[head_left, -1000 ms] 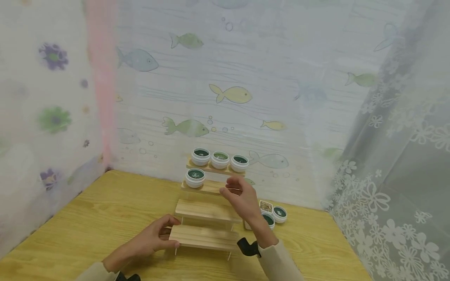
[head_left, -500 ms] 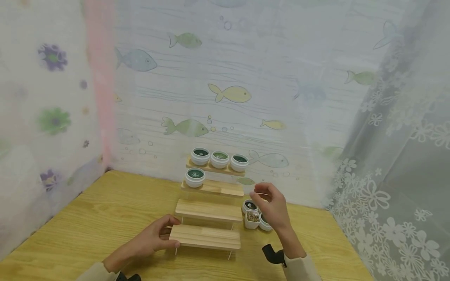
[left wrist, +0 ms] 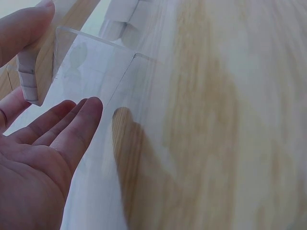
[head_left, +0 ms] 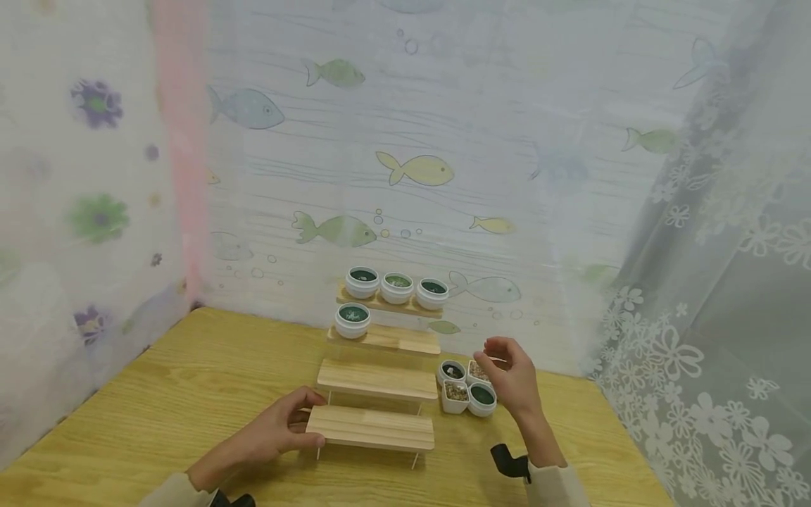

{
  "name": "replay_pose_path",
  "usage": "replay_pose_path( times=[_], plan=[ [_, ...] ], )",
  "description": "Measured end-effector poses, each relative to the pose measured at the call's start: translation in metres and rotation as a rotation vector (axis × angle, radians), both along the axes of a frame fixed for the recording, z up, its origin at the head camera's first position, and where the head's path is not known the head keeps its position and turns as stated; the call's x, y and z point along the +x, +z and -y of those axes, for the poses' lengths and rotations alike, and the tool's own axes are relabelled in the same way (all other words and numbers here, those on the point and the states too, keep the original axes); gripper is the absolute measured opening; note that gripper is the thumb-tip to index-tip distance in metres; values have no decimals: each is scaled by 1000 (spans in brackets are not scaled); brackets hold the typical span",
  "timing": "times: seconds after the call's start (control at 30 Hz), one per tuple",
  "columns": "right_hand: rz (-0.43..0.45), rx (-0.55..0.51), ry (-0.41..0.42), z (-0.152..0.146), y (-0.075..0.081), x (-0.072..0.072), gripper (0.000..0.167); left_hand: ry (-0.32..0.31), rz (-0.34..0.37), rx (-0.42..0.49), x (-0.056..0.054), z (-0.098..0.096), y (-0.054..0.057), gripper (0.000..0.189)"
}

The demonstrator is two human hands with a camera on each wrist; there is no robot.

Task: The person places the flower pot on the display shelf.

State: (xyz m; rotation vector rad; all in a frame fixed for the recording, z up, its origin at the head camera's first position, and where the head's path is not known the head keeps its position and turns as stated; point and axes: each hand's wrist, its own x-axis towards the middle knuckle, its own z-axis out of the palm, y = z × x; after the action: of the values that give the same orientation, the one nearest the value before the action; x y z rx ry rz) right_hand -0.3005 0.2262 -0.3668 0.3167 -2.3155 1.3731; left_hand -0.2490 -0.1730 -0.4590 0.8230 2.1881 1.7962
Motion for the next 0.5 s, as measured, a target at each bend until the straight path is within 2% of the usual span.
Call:
replay_pose_path(
  times=[0.5],
  plan=[
    [161,125,-67,-28,-35,-9,46,7,-16,-18,0,0,-1,51]
  ],
)
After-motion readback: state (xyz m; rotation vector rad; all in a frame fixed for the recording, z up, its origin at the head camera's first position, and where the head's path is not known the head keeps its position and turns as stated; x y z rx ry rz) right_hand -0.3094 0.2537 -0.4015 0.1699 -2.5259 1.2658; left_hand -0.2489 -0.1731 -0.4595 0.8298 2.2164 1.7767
